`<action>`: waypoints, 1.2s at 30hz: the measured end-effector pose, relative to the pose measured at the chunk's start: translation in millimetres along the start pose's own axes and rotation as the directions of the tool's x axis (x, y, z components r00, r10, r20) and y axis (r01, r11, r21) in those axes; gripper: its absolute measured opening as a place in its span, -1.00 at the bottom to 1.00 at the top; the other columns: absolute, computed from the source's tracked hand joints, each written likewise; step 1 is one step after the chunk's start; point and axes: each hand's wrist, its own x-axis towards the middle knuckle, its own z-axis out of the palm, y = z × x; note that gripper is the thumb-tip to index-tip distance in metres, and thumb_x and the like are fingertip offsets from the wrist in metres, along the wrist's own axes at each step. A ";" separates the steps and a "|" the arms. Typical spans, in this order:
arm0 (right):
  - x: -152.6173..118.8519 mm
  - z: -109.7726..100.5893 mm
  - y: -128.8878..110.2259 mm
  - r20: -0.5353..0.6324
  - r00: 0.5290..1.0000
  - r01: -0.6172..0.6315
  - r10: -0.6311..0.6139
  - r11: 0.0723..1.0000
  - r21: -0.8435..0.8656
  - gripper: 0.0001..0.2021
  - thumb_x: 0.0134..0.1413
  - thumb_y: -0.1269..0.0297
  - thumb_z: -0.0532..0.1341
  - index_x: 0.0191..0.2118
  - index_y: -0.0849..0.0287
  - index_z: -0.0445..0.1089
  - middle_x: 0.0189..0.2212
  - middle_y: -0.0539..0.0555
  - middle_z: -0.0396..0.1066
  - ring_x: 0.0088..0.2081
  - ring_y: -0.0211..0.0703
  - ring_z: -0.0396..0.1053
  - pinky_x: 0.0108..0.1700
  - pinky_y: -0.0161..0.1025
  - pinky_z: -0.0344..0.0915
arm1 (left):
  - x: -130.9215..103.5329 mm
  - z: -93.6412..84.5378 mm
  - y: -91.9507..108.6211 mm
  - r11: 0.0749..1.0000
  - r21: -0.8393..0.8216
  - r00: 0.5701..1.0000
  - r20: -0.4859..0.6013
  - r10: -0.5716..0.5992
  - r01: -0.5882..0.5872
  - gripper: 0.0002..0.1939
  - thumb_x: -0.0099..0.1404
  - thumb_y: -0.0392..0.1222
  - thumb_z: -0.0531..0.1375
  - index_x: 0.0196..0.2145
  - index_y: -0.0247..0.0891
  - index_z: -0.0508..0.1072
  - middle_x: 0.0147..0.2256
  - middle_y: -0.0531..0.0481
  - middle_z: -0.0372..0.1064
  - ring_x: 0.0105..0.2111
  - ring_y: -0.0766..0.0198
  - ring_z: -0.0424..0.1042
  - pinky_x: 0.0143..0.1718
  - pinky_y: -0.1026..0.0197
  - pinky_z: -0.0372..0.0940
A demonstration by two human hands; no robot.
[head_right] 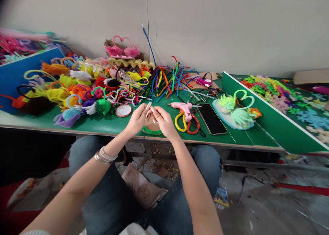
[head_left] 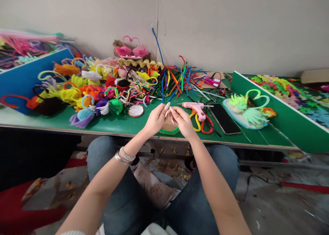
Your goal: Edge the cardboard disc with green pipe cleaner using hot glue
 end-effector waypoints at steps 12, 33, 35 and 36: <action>-1.9 3.0 -5.6 0.057 0.997 -0.042 0.043 0.999 -0.017 -0.59 0.11 -0.11 0.06 -0.53 0.12 0.15 -0.58 -0.09 0.07 -0.53 -0.32 0.02 -0.45 -0.29 0.04 | 1.4 -4.1 3.5 1.000 -0.011 1.000 -0.008 0.027 -0.027 -0.63 0.36 0.09 -0.06 -0.46 -0.22 0.21 -0.53 0.09 0.12 -0.50 0.35 0.15 -0.41 0.24 0.11; 1.2 26.6 21.4 -0.075 0.973 -0.196 0.219 0.952 0.235 -0.57 -0.14 -0.23 0.17 -0.47 0.09 0.25 -0.55 -0.06 0.10 -0.47 -0.28 0.10 -0.42 -0.30 0.12 | -2.0 -1.3 0.8 0.996 0.069 0.986 -0.149 0.070 -0.060 -0.65 0.37 0.03 -0.06 -0.50 -0.21 0.14 -0.55 0.08 0.14 -0.52 0.34 0.15 -0.43 0.22 0.11; 0.4 26.5 17.5 -0.052 0.965 -0.230 0.256 0.927 0.297 -0.56 -0.19 -0.21 0.21 -0.47 0.10 0.25 -0.56 -0.07 0.10 -0.49 -0.29 0.10 -0.44 -0.31 0.10 | -2.4 -0.4 2.5 0.999 -0.011 0.990 -0.137 0.042 -0.044 -0.62 0.36 0.07 -0.06 -0.50 -0.21 0.17 -0.55 0.07 0.16 -0.53 0.34 0.18 -0.41 0.22 0.13; -0.1 26.4 15.8 -0.035 0.960 -0.251 0.277 0.913 0.323 -0.56 -0.21 -0.21 0.22 -0.47 0.10 0.24 -0.57 -0.08 0.08 -0.51 -0.30 0.07 -0.46 -0.31 0.08 | -2.6 0.0 3.4 0.998 -0.040 0.991 -0.132 0.034 -0.040 -0.62 0.36 0.08 -0.05 -0.50 -0.21 0.18 -0.55 0.07 0.18 -0.53 0.34 0.19 -0.41 0.22 0.15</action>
